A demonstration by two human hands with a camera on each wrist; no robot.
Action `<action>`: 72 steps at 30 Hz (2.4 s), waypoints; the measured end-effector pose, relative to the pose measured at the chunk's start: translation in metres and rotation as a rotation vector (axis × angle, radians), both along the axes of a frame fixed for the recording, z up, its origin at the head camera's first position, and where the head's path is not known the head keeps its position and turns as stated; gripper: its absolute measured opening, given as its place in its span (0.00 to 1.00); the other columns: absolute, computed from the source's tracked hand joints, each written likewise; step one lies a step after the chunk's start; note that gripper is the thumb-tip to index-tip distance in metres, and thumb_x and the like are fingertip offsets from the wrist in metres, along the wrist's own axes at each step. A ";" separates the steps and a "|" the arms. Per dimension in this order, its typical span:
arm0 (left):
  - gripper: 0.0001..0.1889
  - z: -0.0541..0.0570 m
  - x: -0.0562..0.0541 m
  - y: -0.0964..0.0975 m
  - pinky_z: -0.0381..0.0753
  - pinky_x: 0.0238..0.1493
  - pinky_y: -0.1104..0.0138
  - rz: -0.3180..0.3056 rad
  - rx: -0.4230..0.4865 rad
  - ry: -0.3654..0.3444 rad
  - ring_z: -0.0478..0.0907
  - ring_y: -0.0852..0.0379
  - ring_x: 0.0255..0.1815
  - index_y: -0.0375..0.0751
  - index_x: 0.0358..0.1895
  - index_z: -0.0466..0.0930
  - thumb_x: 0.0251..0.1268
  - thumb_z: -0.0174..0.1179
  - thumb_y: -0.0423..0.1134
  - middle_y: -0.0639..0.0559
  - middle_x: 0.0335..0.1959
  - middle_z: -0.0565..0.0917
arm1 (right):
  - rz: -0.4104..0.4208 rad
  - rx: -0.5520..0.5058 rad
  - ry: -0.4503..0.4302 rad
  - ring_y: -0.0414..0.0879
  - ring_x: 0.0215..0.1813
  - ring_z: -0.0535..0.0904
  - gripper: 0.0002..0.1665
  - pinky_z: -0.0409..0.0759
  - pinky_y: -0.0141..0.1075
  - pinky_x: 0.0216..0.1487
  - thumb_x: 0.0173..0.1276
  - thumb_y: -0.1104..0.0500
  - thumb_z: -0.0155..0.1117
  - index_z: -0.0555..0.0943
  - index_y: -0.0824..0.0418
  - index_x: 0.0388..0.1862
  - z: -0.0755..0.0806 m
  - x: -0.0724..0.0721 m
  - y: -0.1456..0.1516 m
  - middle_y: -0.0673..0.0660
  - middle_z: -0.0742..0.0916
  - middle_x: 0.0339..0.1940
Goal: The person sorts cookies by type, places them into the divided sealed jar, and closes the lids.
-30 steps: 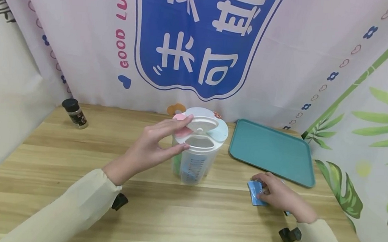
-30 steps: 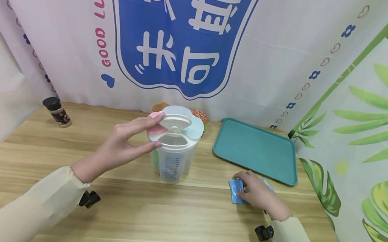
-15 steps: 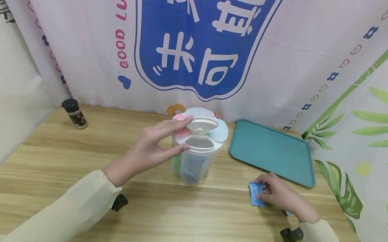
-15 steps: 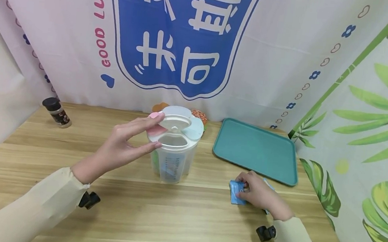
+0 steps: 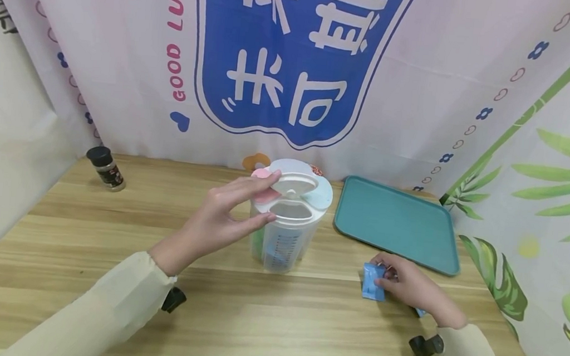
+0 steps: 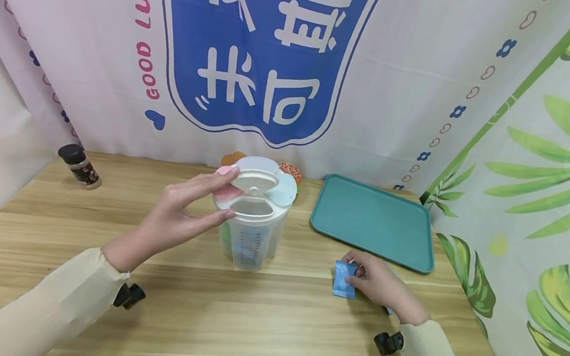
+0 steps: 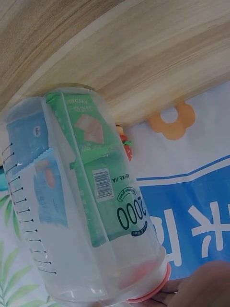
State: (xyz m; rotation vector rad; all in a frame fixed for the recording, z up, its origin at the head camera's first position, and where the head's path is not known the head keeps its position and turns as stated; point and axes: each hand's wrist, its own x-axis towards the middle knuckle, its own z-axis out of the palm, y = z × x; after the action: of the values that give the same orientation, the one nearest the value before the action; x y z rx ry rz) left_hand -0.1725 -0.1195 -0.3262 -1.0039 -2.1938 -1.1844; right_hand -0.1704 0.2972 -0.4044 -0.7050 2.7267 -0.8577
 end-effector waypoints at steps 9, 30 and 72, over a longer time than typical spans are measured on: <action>0.34 0.000 0.000 0.001 0.71 0.81 0.52 -0.003 0.005 0.003 0.79 0.46 0.73 0.40 0.71 0.78 0.59 0.77 0.32 0.46 0.70 0.82 | -0.034 -0.113 -0.072 0.34 0.44 0.79 0.16 0.84 0.30 0.42 0.77 0.61 0.65 0.81 0.62 0.60 0.002 -0.006 0.008 0.57 0.87 0.48; 0.35 -0.002 -0.002 0.002 0.71 0.81 0.52 -0.008 0.002 0.004 0.79 0.46 0.73 0.40 0.72 0.77 0.59 0.77 0.33 0.46 0.70 0.82 | -0.157 -0.421 0.240 0.34 0.38 0.85 0.17 0.89 0.26 0.40 0.76 0.67 0.64 0.80 0.71 0.60 0.068 -0.025 -0.020 0.51 0.86 0.40; 0.35 -0.004 -0.003 0.000 0.71 0.81 0.52 -0.012 0.011 0.010 0.81 0.47 0.70 0.40 0.72 0.77 0.61 0.76 0.32 0.45 0.67 0.85 | 0.210 -0.431 0.500 0.45 0.47 0.88 0.14 0.92 0.30 0.48 0.70 0.70 0.70 0.84 0.66 0.54 0.127 -0.006 -0.149 0.58 0.89 0.48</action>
State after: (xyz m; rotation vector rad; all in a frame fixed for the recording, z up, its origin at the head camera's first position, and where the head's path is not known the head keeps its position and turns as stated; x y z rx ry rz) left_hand -0.1757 -0.1191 -0.3306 -1.0182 -2.1741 -1.1935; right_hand -0.1769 0.1482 -0.2769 -1.4345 2.8118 -1.3928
